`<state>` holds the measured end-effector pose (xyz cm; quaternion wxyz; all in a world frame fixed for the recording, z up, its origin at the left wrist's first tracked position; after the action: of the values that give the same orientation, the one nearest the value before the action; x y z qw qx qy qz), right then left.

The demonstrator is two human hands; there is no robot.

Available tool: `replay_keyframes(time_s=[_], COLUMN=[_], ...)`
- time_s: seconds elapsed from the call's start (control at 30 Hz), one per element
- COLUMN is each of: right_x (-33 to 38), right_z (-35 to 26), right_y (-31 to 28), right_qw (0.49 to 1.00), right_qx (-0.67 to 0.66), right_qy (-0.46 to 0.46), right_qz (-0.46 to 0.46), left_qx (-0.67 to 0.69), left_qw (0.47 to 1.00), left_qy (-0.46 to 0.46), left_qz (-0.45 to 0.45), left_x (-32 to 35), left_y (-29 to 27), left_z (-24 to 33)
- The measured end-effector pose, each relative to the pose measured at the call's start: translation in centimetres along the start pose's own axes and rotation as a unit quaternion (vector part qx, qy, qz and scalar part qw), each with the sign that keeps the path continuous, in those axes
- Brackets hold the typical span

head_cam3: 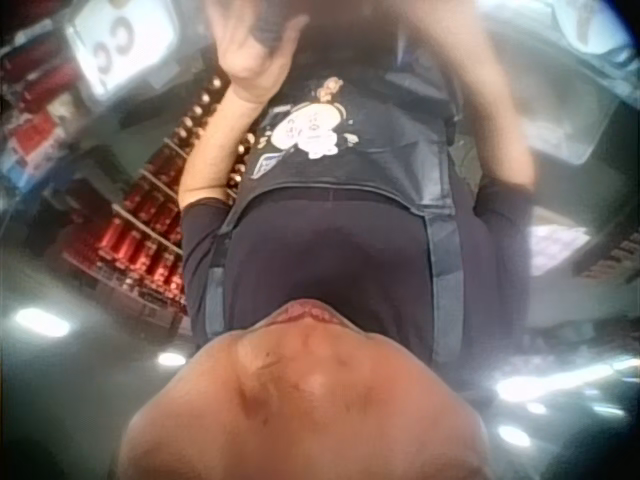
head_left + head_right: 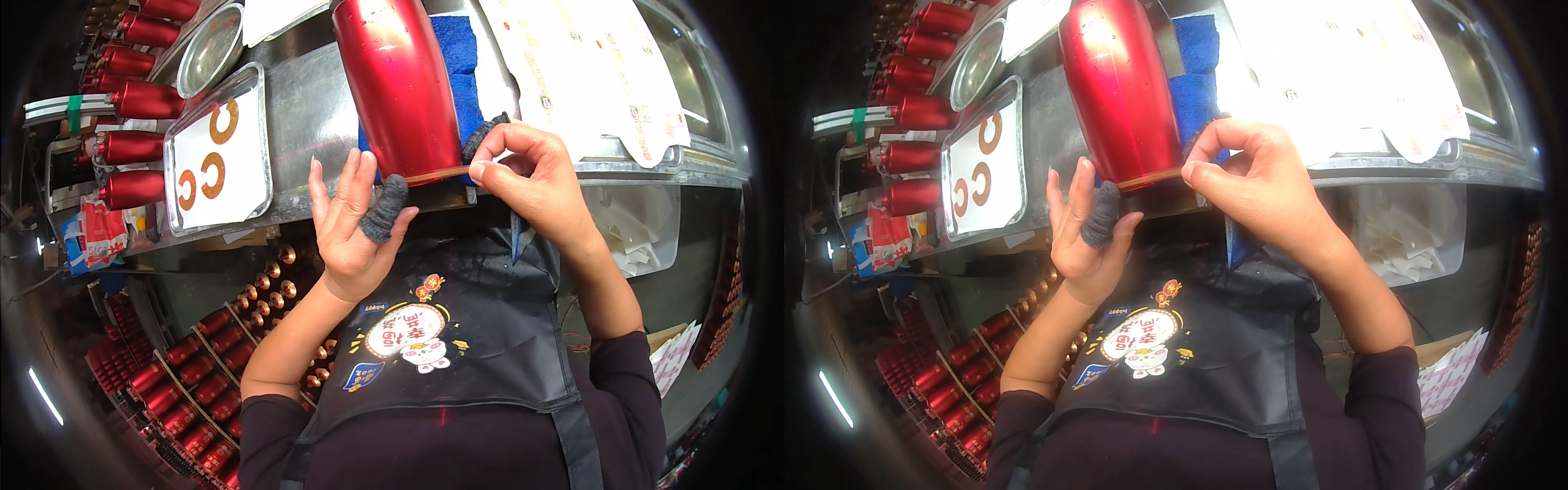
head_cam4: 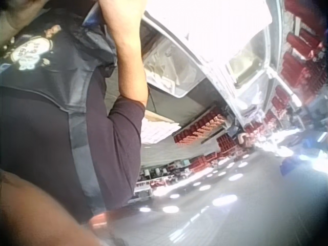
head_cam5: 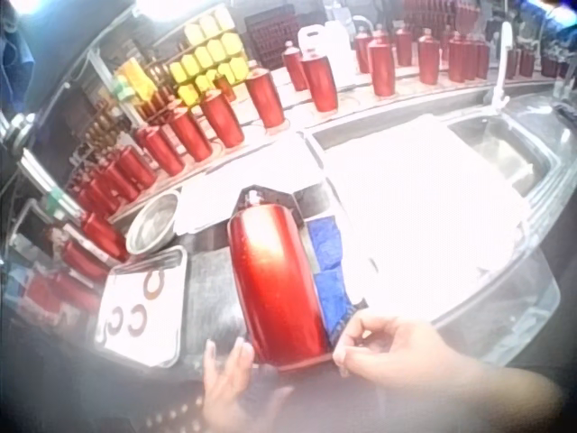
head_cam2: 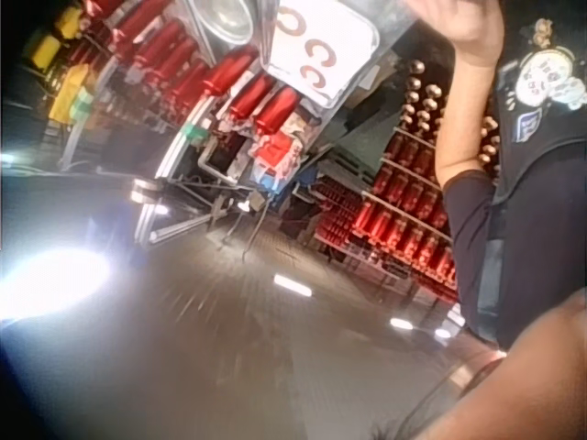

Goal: The person assembles red cylindrical bottles by placing a gold ring on the neck, screwing on the red body, and applying a label. The person then wipes the bottle with a cloth and places it on a tray.

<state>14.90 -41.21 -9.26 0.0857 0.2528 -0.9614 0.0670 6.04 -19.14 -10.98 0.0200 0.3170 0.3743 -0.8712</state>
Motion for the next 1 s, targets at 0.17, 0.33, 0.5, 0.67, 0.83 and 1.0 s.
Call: replay_keyframes(time_s=[0.17,0.33,0.5,0.67,0.83,1.0], right_x=[-0.1,-0.4,-0.3,1.1,0.4,0.0], right_z=[0.2,0.6,0.9,0.3,-0.5,0.1], right_y=[0.0,0.4,0.5,2.1,5.2,5.7], right_qw=[1.000,0.999,0.998,0.990,0.908,0.918], right_qx=[0.014,0.025,0.052,0.089,0.269,0.261], right_qy=[0.025,0.028,-0.004,-0.031,-0.189,-0.135], right_qz=[-0.003,-0.002,0.022,0.104,0.260,0.266], left_qx=[-0.064,-0.099,0.162,0.088,0.067,0.031], left_qw=[0.997,0.994,0.973,0.989,0.994,0.998], left_qy=[0.033,0.052,-0.110,-0.106,-0.087,-0.043], left_qz=[-0.013,-0.005,0.121,0.061,0.021,0.020], left_x=[-2.5,-4.4,-3.5,-0.4,1.4,1.4], left_y=[0.0,1.3,1.6,-0.1,0.3,0.8], left_z=[1.7,2.0,0.0,-0.1,0.0,-0.2])
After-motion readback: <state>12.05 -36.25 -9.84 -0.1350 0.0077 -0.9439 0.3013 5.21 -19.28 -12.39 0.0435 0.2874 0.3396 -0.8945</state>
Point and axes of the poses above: each hand's wrist, its own x-axis away from the middle knuckle, its own y-axis out of the palm, z = x × y, the point moved 2 cm from there along -x, towards the middle knuckle, and after that the axes turned 13 degrees about x, right-handed, at the moved point
